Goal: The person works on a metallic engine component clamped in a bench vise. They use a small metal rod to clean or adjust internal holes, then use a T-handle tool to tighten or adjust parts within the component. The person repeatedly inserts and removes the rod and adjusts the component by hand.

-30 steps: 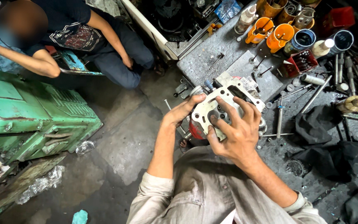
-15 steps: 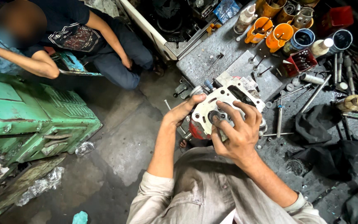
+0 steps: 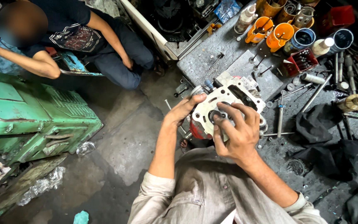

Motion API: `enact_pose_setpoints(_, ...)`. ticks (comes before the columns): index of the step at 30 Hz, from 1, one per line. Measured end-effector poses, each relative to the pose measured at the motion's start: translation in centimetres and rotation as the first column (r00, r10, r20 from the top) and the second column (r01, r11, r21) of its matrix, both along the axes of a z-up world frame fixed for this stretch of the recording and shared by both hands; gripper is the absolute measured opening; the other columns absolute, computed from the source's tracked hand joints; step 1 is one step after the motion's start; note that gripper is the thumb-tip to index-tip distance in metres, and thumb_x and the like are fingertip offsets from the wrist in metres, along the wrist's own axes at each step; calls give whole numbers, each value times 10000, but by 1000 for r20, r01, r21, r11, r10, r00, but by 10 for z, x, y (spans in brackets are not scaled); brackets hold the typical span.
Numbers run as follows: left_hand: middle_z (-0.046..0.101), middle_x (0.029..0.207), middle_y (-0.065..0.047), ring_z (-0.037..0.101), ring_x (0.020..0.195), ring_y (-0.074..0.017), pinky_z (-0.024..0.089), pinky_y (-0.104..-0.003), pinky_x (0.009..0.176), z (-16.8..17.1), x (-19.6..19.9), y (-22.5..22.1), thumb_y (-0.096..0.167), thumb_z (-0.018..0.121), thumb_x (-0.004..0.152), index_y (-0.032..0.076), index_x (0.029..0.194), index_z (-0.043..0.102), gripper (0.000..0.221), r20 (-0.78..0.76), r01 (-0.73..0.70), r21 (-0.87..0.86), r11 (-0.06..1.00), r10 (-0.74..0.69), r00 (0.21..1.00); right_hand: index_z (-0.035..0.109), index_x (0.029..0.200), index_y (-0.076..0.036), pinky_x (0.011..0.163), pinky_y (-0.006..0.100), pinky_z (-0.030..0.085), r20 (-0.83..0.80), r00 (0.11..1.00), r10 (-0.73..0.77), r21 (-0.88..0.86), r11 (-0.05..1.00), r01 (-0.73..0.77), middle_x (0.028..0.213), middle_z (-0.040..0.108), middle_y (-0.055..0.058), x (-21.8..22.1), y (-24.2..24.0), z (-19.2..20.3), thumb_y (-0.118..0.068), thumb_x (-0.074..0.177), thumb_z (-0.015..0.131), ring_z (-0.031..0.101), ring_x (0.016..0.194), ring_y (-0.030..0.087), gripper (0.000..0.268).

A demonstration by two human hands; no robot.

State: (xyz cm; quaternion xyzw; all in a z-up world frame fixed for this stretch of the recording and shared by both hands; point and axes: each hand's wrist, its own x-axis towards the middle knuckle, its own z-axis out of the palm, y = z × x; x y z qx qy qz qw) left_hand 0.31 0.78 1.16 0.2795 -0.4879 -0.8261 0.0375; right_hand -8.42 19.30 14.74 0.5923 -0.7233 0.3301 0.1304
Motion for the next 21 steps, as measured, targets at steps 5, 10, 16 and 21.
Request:
enact_pose_setpoints(5,665,1269,-150,618,1176,-242,492,-346,1004,3,0,-2,579,778,726,13,1365,588,875,-8,-60,-18,998,60,998,685,1088,-67,1010,451,442,112,993,26,58,998,-33,1203,675,119,2,-2,17,-114,813,726,574,1152,332,282)
enact_pose_setpoints(10,629,1259,-109,572,1196,-208,452,-326,1027,-9,0,-2,619,772,721,26,1342,586,878,51,-43,-109,993,49,997,637,1166,11,807,413,493,48,996,81,395,914,-94,918,645,155,-11,-9,36,-247,841,762,610,873,315,433)
enact_pose_setpoints(16,511,1569,-185,318,1491,-228,161,-300,1220,-20,-5,-9,745,703,723,37,1395,650,977,-44,19,-143,990,-25,999,610,985,-11,654,452,544,-91,930,357,566,787,-246,831,693,152,-13,-47,69,-300,857,715,697,737,337,333)
enact_pose_setpoints(21,142,1672,-169,78,1557,-270,93,-371,1234,-30,-8,-3,746,704,692,104,1474,585,1019,120,-8,-195,981,32,992,547,1303,-90,622,435,555,-41,978,207,825,558,-84,695,734,124,-33,-29,96,-424,820,827,724,677,310,650)
